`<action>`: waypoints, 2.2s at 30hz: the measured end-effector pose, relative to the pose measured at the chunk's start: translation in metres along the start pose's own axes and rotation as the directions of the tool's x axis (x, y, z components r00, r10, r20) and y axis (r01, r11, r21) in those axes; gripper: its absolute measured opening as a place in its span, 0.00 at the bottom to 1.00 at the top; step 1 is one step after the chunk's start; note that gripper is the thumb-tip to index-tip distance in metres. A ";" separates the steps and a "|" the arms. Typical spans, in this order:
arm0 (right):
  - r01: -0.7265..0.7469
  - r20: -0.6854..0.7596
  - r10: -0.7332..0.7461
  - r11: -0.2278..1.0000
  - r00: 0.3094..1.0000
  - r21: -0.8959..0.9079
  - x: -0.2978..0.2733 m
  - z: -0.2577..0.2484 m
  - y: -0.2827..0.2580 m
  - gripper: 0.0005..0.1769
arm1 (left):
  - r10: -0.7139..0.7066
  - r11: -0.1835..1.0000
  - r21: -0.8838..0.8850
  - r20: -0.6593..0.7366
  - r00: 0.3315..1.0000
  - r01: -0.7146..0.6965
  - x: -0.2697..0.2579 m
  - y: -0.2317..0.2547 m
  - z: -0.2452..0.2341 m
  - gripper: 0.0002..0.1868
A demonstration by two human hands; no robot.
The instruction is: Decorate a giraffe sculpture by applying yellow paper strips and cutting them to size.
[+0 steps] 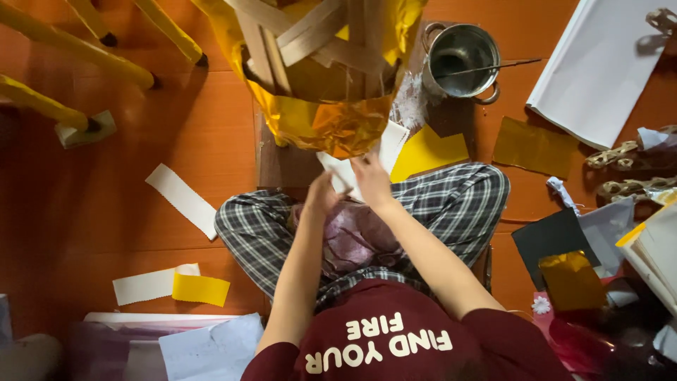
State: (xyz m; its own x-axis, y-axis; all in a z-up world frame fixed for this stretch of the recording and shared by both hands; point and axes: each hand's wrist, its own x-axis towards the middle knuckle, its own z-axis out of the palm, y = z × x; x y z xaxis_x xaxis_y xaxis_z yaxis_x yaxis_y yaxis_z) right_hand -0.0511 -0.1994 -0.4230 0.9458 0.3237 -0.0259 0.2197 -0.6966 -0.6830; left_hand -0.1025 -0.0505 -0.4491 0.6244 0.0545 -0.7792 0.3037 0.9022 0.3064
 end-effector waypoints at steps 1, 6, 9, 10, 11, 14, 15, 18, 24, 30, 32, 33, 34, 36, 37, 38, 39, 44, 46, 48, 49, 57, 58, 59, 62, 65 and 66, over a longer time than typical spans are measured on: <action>0.186 -0.099 -0.198 0.975 0.975 -0.119 -0.011 -0.037 -0.012 0.21 | 0.021 0.998 -0.057 0.059 0.998 -0.018 -0.016 0.014 0.017 0.28; 0.227 -0.023 -0.240 0.943 0.971 -0.244 -0.082 -0.112 0.019 0.20 | 0.104 0.981 -0.181 0.212 0.972 -0.066 -0.030 0.045 0.044 0.24; 0.178 -0.144 -0.247 0.910 0.958 -0.374 -0.067 -0.149 0.053 0.19 | 0.148 0.977 -0.187 0.253 0.956 -0.102 -0.038 0.048 0.059 0.19; 0.094 -0.246 -0.200 0.918 0.948 -0.385 -0.058 -0.162 0.063 0.18 | 0.138 0.984 -0.137 0.172 0.975 -0.115 -0.044 0.049 0.065 0.14; 0.094 -0.255 -0.204 0.918 0.945 -0.386 -0.045 -0.177 0.062 0.18 | 0.142 0.984 -0.134 0.182 0.973 -0.118 -0.056 0.045 0.072 0.14; -0.141 -0.369 -0.046 0.875 0.928 -0.463 0.013 -0.205 0.091 0.18 | 0.115 0.973 -0.222 0.247 0.962 -0.059 -0.084 0.041 0.095 0.16; -0.172 -0.344 -0.011 0.850 0.939 -0.497 0.039 -0.200 0.123 0.17 | 0.101 0.980 -0.192 0.256 0.961 -0.052 -0.091 0.040 0.099 0.17; -0.090 -0.298 -0.163 0.727 0.941 -0.681 0.097 -0.212 0.113 0.21 | 0.064 0.980 -0.200 0.288 0.956 -0.005 -0.106 0.045 0.104 0.17; 0.737 -0.138 -0.785 0.616 0.604 -0.280 0.055 -0.207 -0.101 0.20 | -0.052 0.989 -0.108 0.365 0.930 0.097 -0.142 0.058 0.121 0.22; 0.817 -0.105 -0.855 0.517 0.508 -0.255 0.044 -0.246 -0.176 0.06 | 0.383 0.548 0.620 0.411 0.828 -0.561 -0.144 0.069 0.098 0.28; 0.837 -0.077 -0.865 0.500 0.497 -0.223 0.037 -0.270 -0.205 0.07 | 0.599 0.007 0.744 0.532 0.598 -0.669 -0.181 0.092 0.114 0.34; 0.872 -0.057 -0.873 0.486 0.484 -0.057 0.031 -0.280 -0.218 0.08 | 0.573 -0.129 0.685 0.642 0.509 -0.717 -0.200 0.105 0.125 0.30; 0.878 -0.035 -0.881 0.465 0.472 0.112 0.023 -0.289 -0.230 0.09 | 0.527 -0.257 0.610 0.738 0.420 -0.749 -0.220 0.115 0.135 0.27; 0.863 -0.110 -0.872 0.442 0.477 0.244 0.029 -0.313 -0.232 0.06 | 0.526 -0.370 0.543 0.791 0.312 -0.754 -0.230 0.139 0.132 0.18; 0.833 -0.180 -0.849 0.408 0.497 0.375 0.033 -0.325 -0.233 0.04 | 0.507 -0.475 0.474 0.836 0.210 -0.742 -0.235 0.151 0.132 0.10; 0.835 -0.185 -0.850 0.403 0.494 0.375 0.033 -0.345 -0.236 0.04 | 0.505 -0.480 0.473 0.838 0.208 -0.739 -0.251 0.164 0.132 0.10; 0.828 -0.251 -0.818 0.403 0.517 0.391 0.035 -0.364 -0.238 0.04 | 0.536 -0.405 0.429 0.827 0.170 -0.808 -0.266 0.176 0.134 0.08; 0.794 -0.487 -0.658 0.303 0.574 0.527 0.031 -0.413 -0.284 0.16 | 0.661 -0.302 0.321 0.749 0.046 -0.898 -0.385 0.222 0.192 0.06; 0.749 -0.452 -0.609 0.419 0.652 0.514 0.030 -0.434 -0.309 0.18 | 0.722 -0.036 0.072 0.692 0.024 -0.997 -0.408 0.242 0.213 0.08; 0.815 -0.567 -0.586 0.442 0.578 0.374 0.060 -0.433 -0.323 0.10 | 0.765 -0.087 0.023 0.642 -0.052 -0.996 -0.425 0.257 0.257 0.04; 0.857 -0.669 -0.567 0.465 0.481 0.222 0.075 -0.433 -0.329 0.06 | 0.798 -0.143 -0.024 0.588 -0.129 -0.989 -0.433 0.264 0.279 0.08; 0.686 -0.612 -0.324 0.451 0.722 0.570 0.100 -0.404 -0.346 0.22 | 0.899 -0.130 0.022 0.425 -0.108 -0.991 -0.378 0.310 0.320 0.18; 0.664 -0.580 -0.328 0.444 0.745 0.601 0.104 -0.400 -0.345 0.22 | 0.897 -0.139 0.063 0.431 -0.099 -0.988 -0.372 0.313 0.319 0.18; 0.669 -0.585 -0.330 0.438 0.741 0.601 0.106 -0.396 -0.345 0.22 | 0.895 -0.146 0.060 0.434 -0.106 -0.987 -0.358 0.315 0.319 0.18; 0.627 -0.522 -0.371 0.273 0.768 0.729 0.113 -0.386 -0.348 0.16 | 0.903 -0.178 0.127 0.415 -0.110 -0.976 -0.327 0.318 0.320 0.21; 0.678 -0.553 -0.393 0.459 0.735 0.575 0.123 -0.374 -0.349 0.20 | 0.855 -0.211 0.137 0.505 -0.115 -0.968 -0.310 0.315 0.327 0.20; 0.669 -0.571 -0.351 0.335 0.742 0.663 0.127 -0.369 -0.349 0.12 | 0.855 -0.135 0.110 0.515 -0.060 -0.985 -0.303 0.315 0.329 0.19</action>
State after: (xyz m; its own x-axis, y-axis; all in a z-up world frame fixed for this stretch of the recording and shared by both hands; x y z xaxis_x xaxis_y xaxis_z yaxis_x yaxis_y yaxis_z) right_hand 0.0805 -0.1516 0.0819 0.7613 0.1191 0.6374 0.5477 0.4082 -0.7303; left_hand 0.0410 0.0761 0.0635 0.5929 0.5478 0.5902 -0.5767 -0.2226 0.7860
